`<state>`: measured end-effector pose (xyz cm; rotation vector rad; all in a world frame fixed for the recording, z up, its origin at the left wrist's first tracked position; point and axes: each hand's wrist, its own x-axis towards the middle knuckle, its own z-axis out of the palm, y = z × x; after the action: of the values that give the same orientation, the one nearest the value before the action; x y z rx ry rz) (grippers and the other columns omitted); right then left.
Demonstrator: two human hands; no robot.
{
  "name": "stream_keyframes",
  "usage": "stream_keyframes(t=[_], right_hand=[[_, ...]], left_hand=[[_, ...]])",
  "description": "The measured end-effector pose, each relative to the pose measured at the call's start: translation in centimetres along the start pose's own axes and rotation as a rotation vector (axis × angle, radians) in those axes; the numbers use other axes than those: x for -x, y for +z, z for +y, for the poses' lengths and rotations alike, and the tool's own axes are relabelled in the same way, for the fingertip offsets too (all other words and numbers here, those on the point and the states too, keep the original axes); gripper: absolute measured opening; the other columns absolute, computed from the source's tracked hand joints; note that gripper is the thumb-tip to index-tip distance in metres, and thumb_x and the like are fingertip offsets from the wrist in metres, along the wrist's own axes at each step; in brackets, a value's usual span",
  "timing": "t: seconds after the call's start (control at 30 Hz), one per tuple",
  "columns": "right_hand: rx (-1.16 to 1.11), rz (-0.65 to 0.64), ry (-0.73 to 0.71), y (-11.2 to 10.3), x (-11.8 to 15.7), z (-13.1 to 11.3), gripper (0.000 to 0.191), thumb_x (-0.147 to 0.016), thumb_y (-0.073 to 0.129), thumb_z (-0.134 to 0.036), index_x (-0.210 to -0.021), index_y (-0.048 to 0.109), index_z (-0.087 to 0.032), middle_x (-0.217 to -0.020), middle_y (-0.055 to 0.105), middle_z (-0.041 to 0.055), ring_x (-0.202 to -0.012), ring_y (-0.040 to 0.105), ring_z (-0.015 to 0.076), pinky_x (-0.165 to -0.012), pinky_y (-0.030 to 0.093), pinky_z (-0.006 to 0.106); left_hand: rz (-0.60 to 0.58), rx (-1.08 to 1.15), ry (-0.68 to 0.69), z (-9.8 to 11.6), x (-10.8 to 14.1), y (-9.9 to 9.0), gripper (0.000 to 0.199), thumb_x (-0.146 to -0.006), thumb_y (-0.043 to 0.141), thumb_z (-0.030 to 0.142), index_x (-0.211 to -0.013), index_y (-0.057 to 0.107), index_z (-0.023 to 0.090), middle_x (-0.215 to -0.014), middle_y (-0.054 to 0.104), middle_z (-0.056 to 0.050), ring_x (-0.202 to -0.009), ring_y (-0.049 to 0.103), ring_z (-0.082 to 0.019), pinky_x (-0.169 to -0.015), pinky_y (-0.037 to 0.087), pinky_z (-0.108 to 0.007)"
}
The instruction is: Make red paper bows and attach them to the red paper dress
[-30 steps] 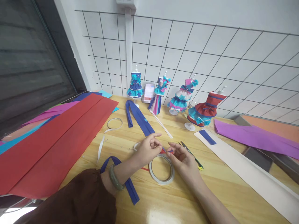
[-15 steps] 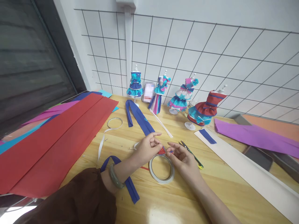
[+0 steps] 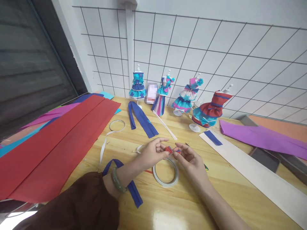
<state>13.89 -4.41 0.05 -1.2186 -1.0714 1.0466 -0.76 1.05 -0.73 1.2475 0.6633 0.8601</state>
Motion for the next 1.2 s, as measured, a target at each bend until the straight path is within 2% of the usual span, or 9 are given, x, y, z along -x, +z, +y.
stream_keyframes(t=[0.2,0.37,0.53,0.77,0.93,1.03,1.2], right_hand=[[-0.086,0.021,0.099,-0.36,-0.25,0.26,0.030,-0.071,0.065,-0.040,-0.094,0.062,-0.021,-0.083,0.063,0.0028,-0.072,0.059,0.0156,-0.073,0.046,0.030],[-0.132,0.026,0.154,-0.38,-0.43,0.20,0.034,-0.065,0.070,-0.039,-0.093,0.062,-0.020,-0.080,0.063,0.0023,-0.068,0.061,0.0157,-0.070,0.047,0.031],[-0.077,0.034,0.138,-0.30,-0.44,0.33,0.036,-0.063,0.073,-0.037,-0.092,0.062,-0.019,-0.069,0.060,-0.0003,-0.058,0.057,0.0114,-0.062,0.047,0.026],[-0.049,0.045,0.147,-0.15,-0.48,0.26,0.037,-0.062,0.072,-0.039,-0.090,0.062,-0.018,-0.070,0.061,0.0004,-0.057,0.056,0.0115,-0.060,0.047,0.026],[-0.014,0.087,0.090,-0.16,-0.40,0.16,0.036,-0.062,0.072,-0.040,-0.089,0.061,-0.019,-0.070,0.060,0.0001,-0.057,0.056,0.0119,-0.058,0.046,0.026],[0.035,0.067,0.031,0.08,-0.17,0.04,0.035,-0.065,0.070,-0.040,-0.091,0.060,-0.020,-0.069,0.059,0.0000,-0.059,0.055,0.0130,-0.059,0.047,0.027],[0.065,0.038,0.011,0.45,0.17,-0.25,0.033,-0.068,0.067,-0.040,-0.092,0.059,-0.019,-0.070,0.059,0.0001,-0.061,0.056,0.0135,-0.062,0.047,0.028]], left_hand=[[0.007,0.016,-0.022,-0.22,-0.13,-0.10,0.052,-0.064,0.067,0.018,-0.110,0.044,0.012,-0.076,0.058,-0.003,-0.071,0.060,-0.014,-0.067,0.047,-0.030],[0.043,0.013,-0.012,0.00,-0.04,-0.05,0.049,-0.065,0.065,0.018,-0.109,0.046,0.012,-0.074,0.056,-0.001,-0.067,0.057,-0.011,-0.063,0.046,-0.026],[0.045,-0.022,0.007,0.07,0.05,-0.01,0.048,-0.065,0.064,0.016,-0.109,0.047,0.011,-0.073,0.055,0.000,-0.064,0.054,-0.009,-0.062,0.044,-0.024],[0.033,-0.057,0.073,-0.03,0.19,0.40,0.047,-0.063,0.066,0.016,-0.107,0.049,0.014,-0.074,0.052,0.001,-0.067,0.053,-0.008,-0.063,0.042,-0.022],[0.028,0.024,0.012,0.45,0.24,0.39,0.046,-0.067,0.062,0.018,-0.109,0.045,0.014,-0.079,0.053,-0.001,-0.063,0.055,-0.008,-0.058,0.045,-0.023],[0.019,0.038,-0.024,0.53,0.22,0.24,0.044,-0.069,0.061,0.022,-0.109,0.044,0.013,-0.078,0.055,-0.001,-0.062,0.055,-0.009,-0.058,0.047,-0.025],[0.016,0.022,-0.023,0.33,0.20,0.20,0.050,-0.063,0.066,0.017,-0.109,0.046,0.012,-0.075,0.056,-0.001,-0.066,0.056,-0.010,-0.059,0.046,-0.024]])
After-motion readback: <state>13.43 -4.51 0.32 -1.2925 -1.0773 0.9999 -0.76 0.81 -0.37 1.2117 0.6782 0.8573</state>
